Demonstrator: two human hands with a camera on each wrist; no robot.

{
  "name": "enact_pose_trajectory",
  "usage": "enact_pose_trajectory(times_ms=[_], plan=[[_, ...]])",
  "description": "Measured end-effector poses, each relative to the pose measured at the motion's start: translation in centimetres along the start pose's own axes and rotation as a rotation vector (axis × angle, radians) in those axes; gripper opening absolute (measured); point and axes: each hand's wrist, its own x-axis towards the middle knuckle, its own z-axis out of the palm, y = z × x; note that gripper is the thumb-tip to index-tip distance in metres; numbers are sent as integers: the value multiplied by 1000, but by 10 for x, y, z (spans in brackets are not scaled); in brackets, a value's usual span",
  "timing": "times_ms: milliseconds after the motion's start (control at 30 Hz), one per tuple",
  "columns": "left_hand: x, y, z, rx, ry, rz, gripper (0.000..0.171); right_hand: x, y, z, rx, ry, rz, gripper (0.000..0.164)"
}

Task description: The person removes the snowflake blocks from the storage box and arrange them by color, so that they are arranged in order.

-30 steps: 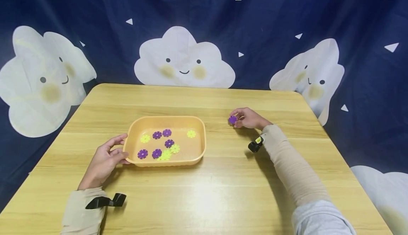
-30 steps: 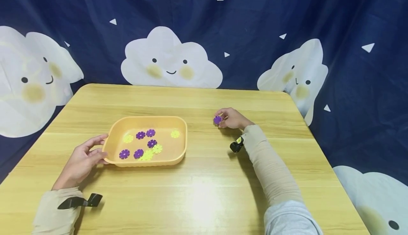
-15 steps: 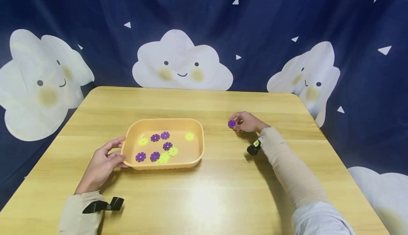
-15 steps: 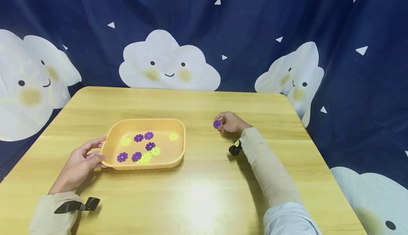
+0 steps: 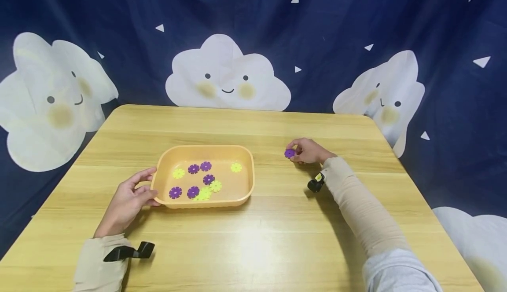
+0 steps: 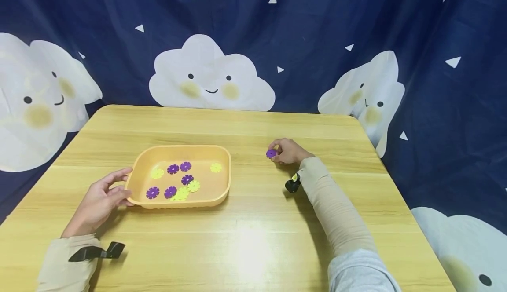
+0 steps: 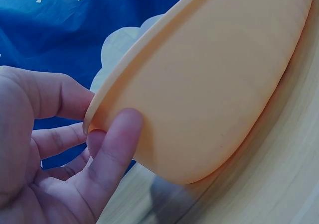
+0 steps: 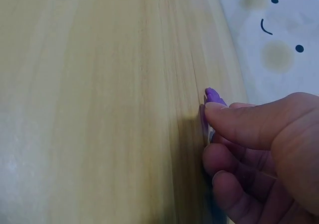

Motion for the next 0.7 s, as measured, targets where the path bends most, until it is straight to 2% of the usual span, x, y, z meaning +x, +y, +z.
enact_pose_trajectory(times_ms=[167,467,700], plan=[[0,1,0,-8,4,-6,59,1,3,1,-19,3,21,33],[0,1,0,33,9,-28,60,0,1,1,-18,-4,37,34],[0,2,-1,38,10,-22,60,0,-1,1,-25,-5,29,32]])
